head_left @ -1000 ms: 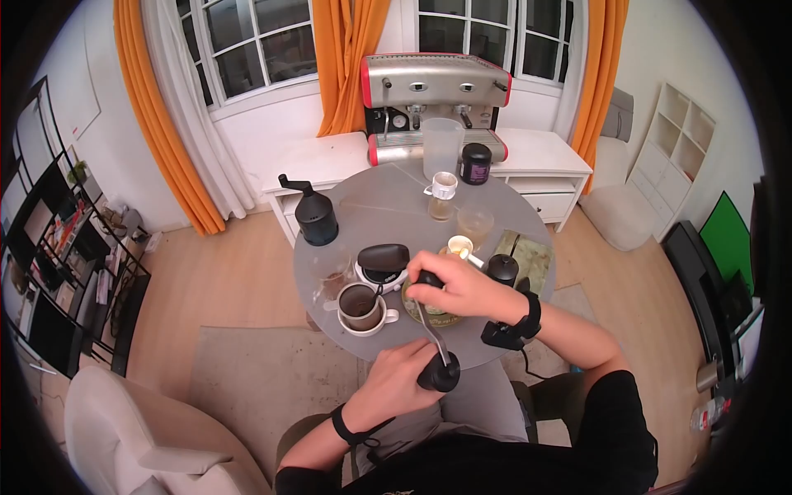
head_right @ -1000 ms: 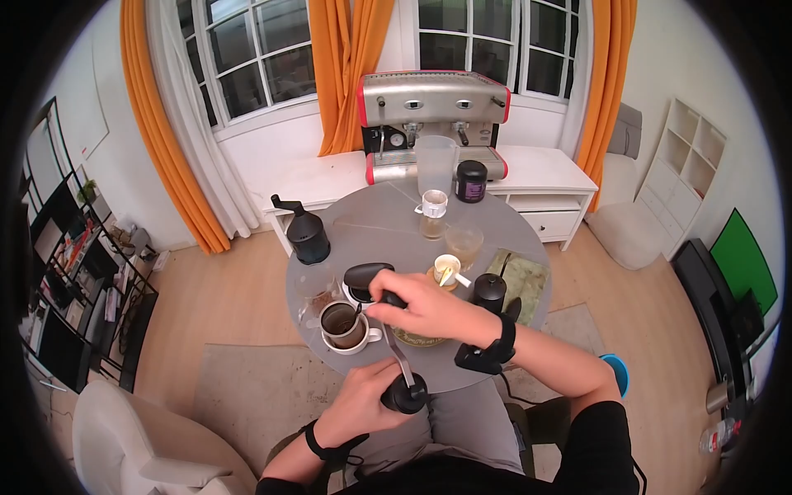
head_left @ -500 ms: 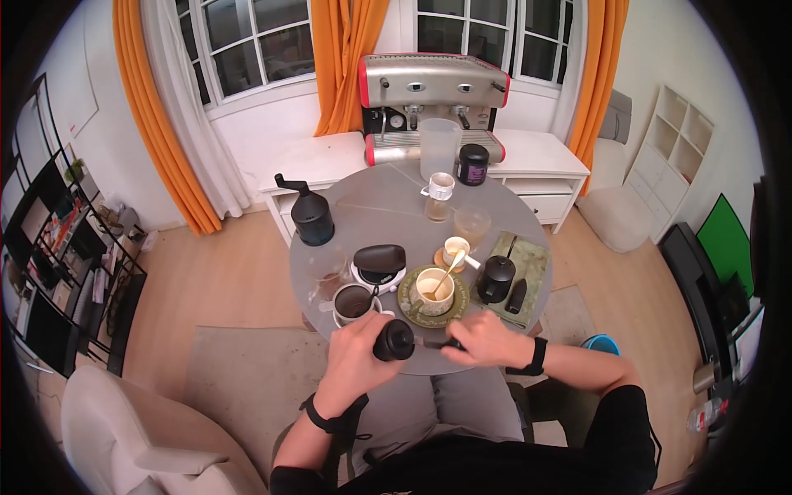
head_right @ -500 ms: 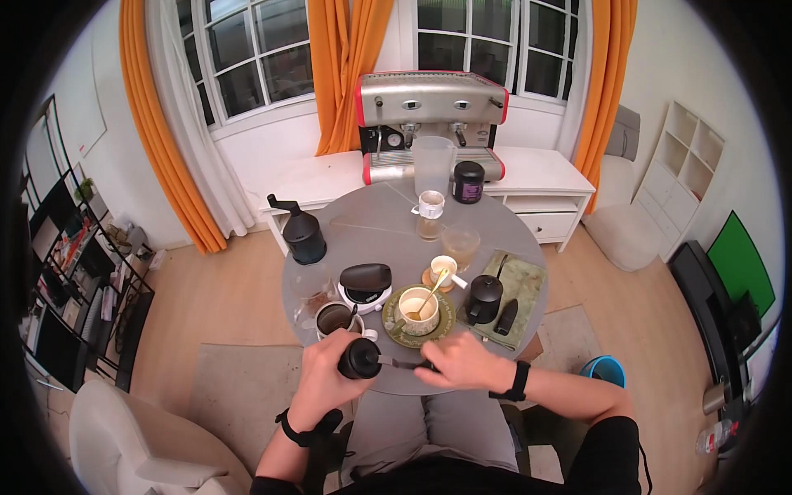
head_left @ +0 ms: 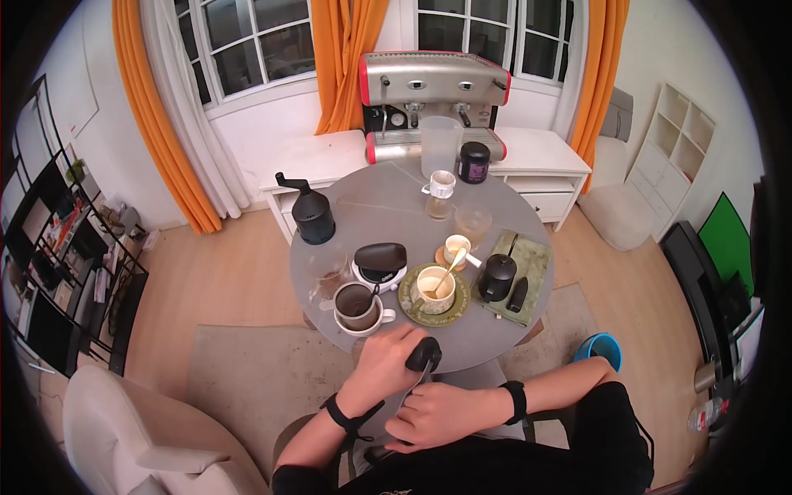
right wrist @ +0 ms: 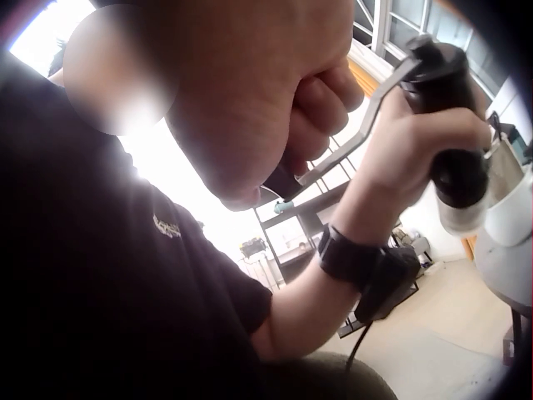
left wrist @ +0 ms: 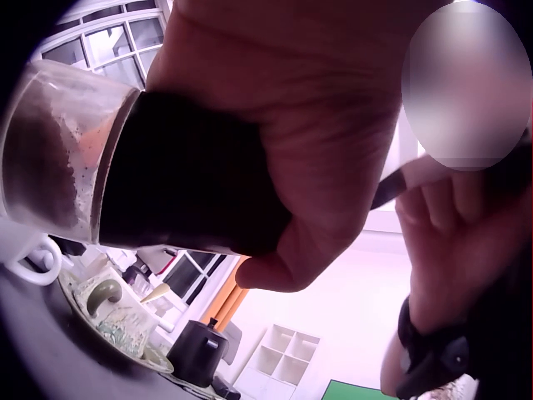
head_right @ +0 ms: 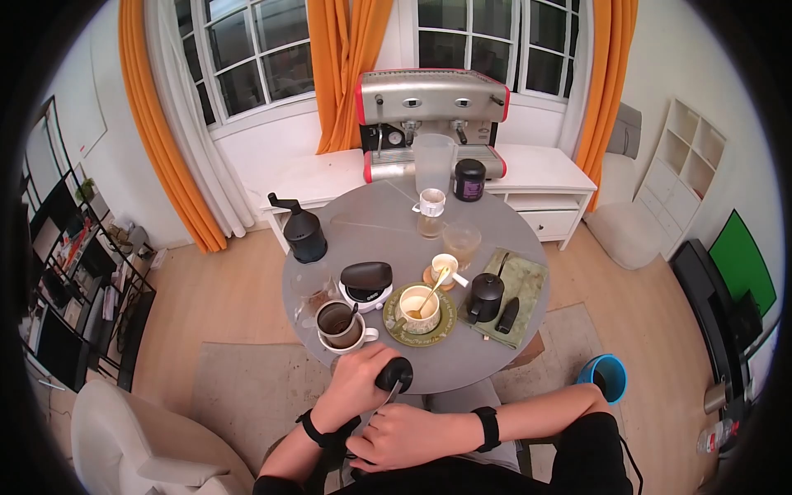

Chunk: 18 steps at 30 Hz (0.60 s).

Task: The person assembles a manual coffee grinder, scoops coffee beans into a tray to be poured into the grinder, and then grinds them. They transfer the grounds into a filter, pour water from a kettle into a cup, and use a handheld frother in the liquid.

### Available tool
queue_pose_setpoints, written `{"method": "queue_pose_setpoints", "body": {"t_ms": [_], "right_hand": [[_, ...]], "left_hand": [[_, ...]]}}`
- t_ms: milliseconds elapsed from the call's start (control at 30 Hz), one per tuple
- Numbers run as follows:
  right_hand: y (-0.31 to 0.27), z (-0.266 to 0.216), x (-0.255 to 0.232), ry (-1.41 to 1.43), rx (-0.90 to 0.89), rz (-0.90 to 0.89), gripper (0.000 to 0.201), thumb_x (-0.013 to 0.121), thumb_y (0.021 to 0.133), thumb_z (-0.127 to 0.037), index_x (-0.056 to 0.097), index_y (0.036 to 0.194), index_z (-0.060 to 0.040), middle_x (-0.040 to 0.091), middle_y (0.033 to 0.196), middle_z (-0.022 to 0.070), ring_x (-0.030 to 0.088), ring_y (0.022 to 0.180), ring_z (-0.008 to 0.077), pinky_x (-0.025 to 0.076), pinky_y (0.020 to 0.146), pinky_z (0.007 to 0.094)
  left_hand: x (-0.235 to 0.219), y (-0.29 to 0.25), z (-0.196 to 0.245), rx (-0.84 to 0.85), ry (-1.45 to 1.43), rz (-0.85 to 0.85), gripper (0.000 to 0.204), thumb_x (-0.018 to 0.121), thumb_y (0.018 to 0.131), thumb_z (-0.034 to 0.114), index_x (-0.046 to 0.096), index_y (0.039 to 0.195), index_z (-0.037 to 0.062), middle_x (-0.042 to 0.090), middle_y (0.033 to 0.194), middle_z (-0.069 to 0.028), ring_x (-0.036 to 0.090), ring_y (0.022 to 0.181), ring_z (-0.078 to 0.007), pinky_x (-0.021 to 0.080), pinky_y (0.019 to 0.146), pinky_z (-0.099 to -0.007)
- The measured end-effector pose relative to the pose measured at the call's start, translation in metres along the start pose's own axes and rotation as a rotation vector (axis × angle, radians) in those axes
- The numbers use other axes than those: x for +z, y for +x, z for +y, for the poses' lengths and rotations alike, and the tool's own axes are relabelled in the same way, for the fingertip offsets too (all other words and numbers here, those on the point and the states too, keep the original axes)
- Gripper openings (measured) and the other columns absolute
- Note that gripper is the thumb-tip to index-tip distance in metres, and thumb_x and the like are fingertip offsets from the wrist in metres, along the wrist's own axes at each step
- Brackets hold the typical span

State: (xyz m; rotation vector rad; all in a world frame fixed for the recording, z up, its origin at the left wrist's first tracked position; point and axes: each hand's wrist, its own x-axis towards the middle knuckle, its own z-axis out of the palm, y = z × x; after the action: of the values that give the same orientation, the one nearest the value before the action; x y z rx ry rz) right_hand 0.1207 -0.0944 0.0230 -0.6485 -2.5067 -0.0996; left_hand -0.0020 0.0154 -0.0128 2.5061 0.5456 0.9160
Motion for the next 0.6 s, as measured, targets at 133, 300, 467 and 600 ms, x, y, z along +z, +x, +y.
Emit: {"method": "queue_pose_setpoints", "body": {"t_ms": [133, 300, 467, 600], "right_hand": [[0.031, 0.025, -0.014, -0.06, -0.024, 0.117, 0.04, 0.073, 0.089, -0.036, 0.048, 0.073, -0.0081, 0.053, 0.056, 0.0038, 0.057, 0.049, 0.0221, 0.043, 0.047, 0.0325], [0.04, 0.059, -0.054, -0.128, 0.225, 0.02, 0.032, 0.073, 0.086, -0.03, 0.052, 0.076, -0.0071, 0.056, 0.057, 0.0087, 0.06, 0.049, 0.0256, 0.046, 0.047, 0.0375], [0.003, 0.115, -0.052, -0.238, 0.529, 0.242, 0.025, 0.072, 0.085, -0.023, 0.057, 0.082, -0.0028, 0.059, 0.059, 0.0124, 0.062, 0.052, 0.0339, 0.049, 0.049, 0.0424], [-0.044, 0.139, -0.039, -0.312, 0.563, 0.232, 0.028, 0.068, 0.089, -0.027, 0.055, 0.081, -0.0033, 0.058, 0.054, 0.0122, 0.061, 0.049, 0.0344, 0.048, 0.046, 0.0437]], "left_hand": [[0.01, -0.005, -0.014, 0.041, -0.052, -0.231, 0.025, 0.06, 0.089, 0.025, 0.061, 0.107, 0.0081, 0.06, 0.092, -0.0118, 0.065, 0.09, -0.0352, 0.053, 0.076, -0.0421], [0.049, -0.042, -0.017, -0.018, -0.361, 0.016, 0.05, 0.078, 0.07, 0.016, 0.067, 0.118, 0.0064, 0.07, 0.105, -0.0141, 0.069, 0.091, -0.0352, 0.056, 0.082, -0.0445], [0.003, -0.005, 0.028, 0.062, -0.075, -0.071, 0.042, 0.079, 0.064, 0.011, 0.067, 0.103, 0.0057, 0.067, 0.091, -0.0123, 0.068, 0.083, -0.0359, 0.055, 0.072, -0.0443], [-0.017, -0.002, 0.028, 0.007, -0.049, 0.052, 0.04, 0.079, 0.061, 0.011, 0.062, 0.097, 0.0067, 0.06, 0.084, -0.011, 0.066, 0.079, -0.0355, 0.053, 0.069, -0.0442]]}}
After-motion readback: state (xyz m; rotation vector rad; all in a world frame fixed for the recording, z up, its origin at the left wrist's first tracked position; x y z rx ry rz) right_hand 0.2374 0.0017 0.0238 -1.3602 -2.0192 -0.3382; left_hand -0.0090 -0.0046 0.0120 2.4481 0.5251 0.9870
